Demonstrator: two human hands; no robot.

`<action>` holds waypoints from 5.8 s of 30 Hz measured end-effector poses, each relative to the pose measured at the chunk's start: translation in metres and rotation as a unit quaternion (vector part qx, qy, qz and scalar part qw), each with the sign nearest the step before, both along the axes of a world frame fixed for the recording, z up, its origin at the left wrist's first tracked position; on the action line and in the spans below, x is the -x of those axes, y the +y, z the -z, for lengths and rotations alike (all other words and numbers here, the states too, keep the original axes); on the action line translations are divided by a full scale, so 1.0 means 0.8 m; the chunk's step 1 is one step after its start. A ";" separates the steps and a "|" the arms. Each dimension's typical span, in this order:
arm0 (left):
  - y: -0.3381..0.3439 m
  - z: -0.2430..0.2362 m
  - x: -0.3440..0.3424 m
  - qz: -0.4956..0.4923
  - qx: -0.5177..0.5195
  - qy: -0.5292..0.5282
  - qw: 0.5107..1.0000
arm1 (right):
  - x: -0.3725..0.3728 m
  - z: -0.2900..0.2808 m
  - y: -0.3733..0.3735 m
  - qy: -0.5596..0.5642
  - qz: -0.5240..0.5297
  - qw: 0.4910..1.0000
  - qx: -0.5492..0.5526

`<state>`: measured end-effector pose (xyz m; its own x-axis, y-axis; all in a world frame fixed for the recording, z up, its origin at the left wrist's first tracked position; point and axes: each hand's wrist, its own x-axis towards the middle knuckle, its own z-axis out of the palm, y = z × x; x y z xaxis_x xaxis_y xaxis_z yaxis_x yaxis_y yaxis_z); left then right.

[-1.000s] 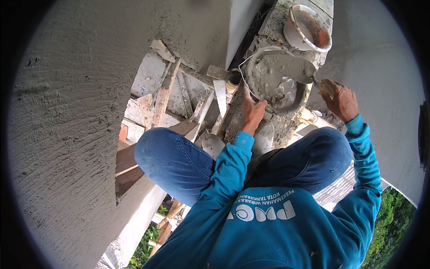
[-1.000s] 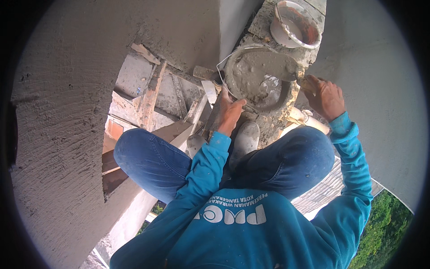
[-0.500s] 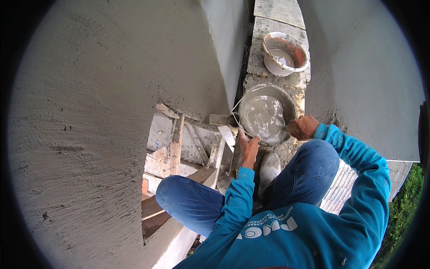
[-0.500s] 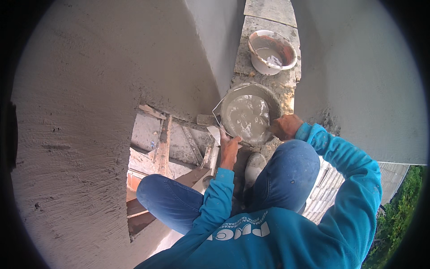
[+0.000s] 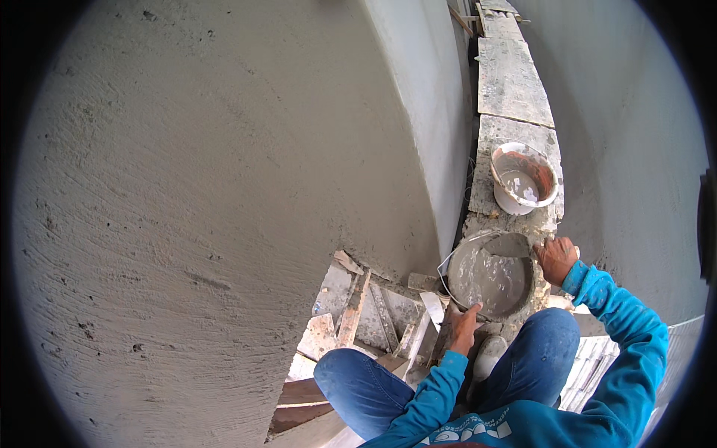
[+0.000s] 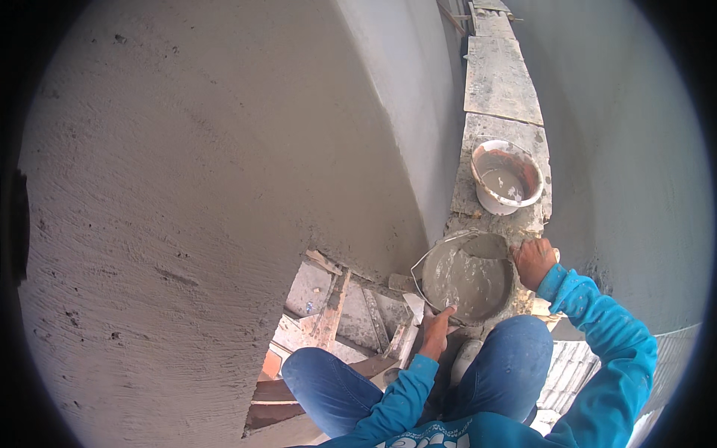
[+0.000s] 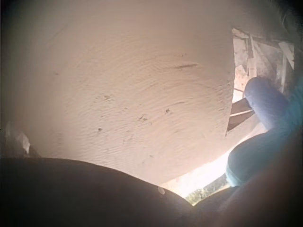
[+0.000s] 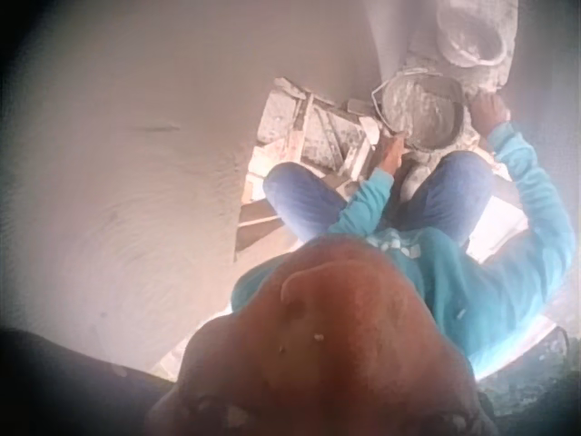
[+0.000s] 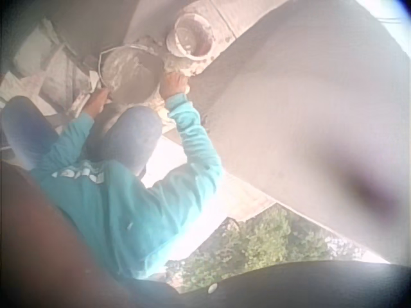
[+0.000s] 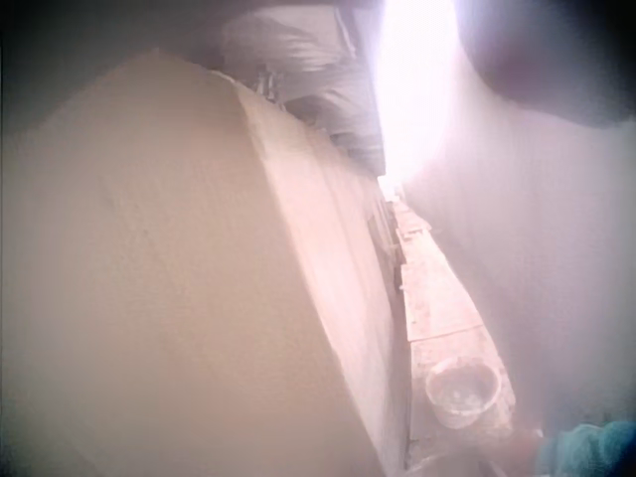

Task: The person scoops wet cement from a bucket using a trowel and applies it to a vertical wall surface. They repeatedly smooth the applied cement with the trowel to create an even finish on the wall.

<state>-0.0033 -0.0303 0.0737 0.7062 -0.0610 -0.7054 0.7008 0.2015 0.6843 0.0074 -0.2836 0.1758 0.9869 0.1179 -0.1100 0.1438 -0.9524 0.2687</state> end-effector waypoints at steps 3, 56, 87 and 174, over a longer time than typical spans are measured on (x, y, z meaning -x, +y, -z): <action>-0.028 0.083 0.014 0.054 0.083 0.047 0.994 | 0.009 0.067 -0.009 0.031 -0.067 0.997 0.036; 0.034 0.137 0.014 0.048 0.048 -0.026 0.997 | 0.092 0.105 -0.001 0.147 0.003 0.977 -0.154; 0.022 0.080 0.014 0.002 0.090 0.074 0.993 | 0.105 0.015 0.008 -0.014 0.138 0.974 -0.178; 0.057 0.048 0.017 0.281 -0.197 -0.094 0.935 | -0.396 0.233 -0.258 -0.411 0.465 0.123 -0.774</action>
<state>-0.0168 0.0154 0.0350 0.7543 -0.2205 -0.6184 0.4809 -0.4556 0.7491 0.3239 -0.4904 -0.0106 0.2543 -0.8372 -0.4842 0.3090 0.5447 -0.7796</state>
